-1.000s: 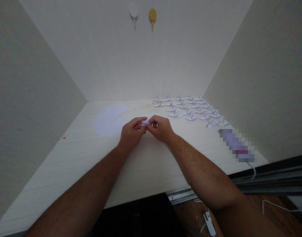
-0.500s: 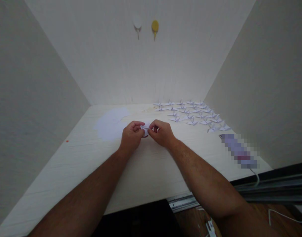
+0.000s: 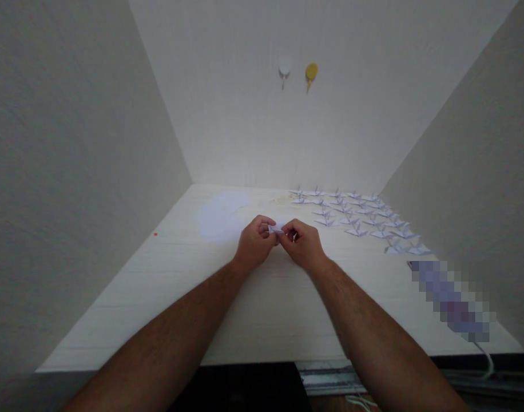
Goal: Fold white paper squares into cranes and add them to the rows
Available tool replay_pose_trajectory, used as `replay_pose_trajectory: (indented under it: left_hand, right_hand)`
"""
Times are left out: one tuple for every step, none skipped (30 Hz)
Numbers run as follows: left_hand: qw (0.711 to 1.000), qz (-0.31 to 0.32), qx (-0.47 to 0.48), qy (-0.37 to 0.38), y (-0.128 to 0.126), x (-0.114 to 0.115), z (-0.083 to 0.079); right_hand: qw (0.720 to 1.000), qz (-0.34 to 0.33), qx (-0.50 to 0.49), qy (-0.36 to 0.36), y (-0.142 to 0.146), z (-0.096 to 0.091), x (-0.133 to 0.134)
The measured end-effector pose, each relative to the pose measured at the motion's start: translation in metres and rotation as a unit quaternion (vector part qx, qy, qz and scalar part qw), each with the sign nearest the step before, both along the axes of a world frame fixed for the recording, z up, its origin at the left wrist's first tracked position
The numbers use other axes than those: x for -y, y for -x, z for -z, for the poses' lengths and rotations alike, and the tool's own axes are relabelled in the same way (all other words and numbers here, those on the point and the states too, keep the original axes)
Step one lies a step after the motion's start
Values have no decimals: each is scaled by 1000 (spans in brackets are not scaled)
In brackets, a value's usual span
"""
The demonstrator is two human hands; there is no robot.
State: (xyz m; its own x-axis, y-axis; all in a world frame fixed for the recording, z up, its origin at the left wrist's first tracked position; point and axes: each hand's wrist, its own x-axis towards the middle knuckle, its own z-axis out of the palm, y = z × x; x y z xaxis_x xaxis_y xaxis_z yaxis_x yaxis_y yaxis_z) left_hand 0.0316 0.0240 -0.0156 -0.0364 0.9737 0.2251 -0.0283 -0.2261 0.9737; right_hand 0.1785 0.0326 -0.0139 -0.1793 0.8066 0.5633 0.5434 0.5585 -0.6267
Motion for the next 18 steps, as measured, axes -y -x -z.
replay_pose_trajectory:
  left_hand:
    - [1000, -2, 2, -3, 0, -1, 1]
    - [1000, -4, 2, -7, 0, -1, 2]
    - [1000, -6, -1, -10, 0, -2, 2]
    - [1000, -10, -6, -13, 0, -2, 3]
    - [1000, -13, -13, -14, 1, -2, 2]
    - [1000, -16, -21, -15, 1, -2, 2]
    - [999, -19, -28, -15, 1, -2, 2]
    - [999, -21, -35, -16, 1, -2, 2]
    - [999, -22, -39, -18, 1, -2, 3]
    - [999, -23, -43, -20, 1, -2, 3]
    - [998, -26, -44, -24, 1, -2, 3]
    - [998, -29, -44, -29, 1, -2, 2]
    - [998, -32, -41, -35, 1, -2, 2]
    - [998, -34, -35, -40, 1, -1, 1]
    - [998, -35, -27, -43, 1, -1, 0]
    - [998, -34, -18, -43, 2, 0, -1]
    - [999, -31, -9, -41, 1, 0, -3]
    - [999, -25, -2, -38, 1, 0, -4]
  right_hand:
    - [1000, -2, -1, 2, 0, 0, 0]
    - [1000, -4, -4, 5, 0, 0, 1]
    - [1000, -6, -10, 10, 0, 1, 1]
    - [1000, -5, -18, 15, 0, 1, 1]
    - [999, -2, -27, 22, 0, 1, 1]
    - [999, 3, -37, 29, 0, 1, 1]
    - [998, 8, -45, 35, 0, 2, 0]
    - [998, 12, -51, 40, 0, 2, 0]
    - [998, 14, -54, 43, 0, 2, 0]
    - [998, 13, -52, 43, 0, 2, 0]
    - [998, 11, -44, 37, 0, 2, 0]
    - [999, 7, -32, 24, 0, 2, 0]
    - [1000, 2, -16, 3, 1, 2, -1]
    - [1000, -5, 0, -23, 0, 2, -1]
    - [998, -13, 13, -53, 0, 2, -1]
    - [996, -20, 23, -83, 0, 2, -2]
    - [993, -23, 30, -108, 0, 3, -3]
    - [991, -23, 35, -127, -1, 3, -3]
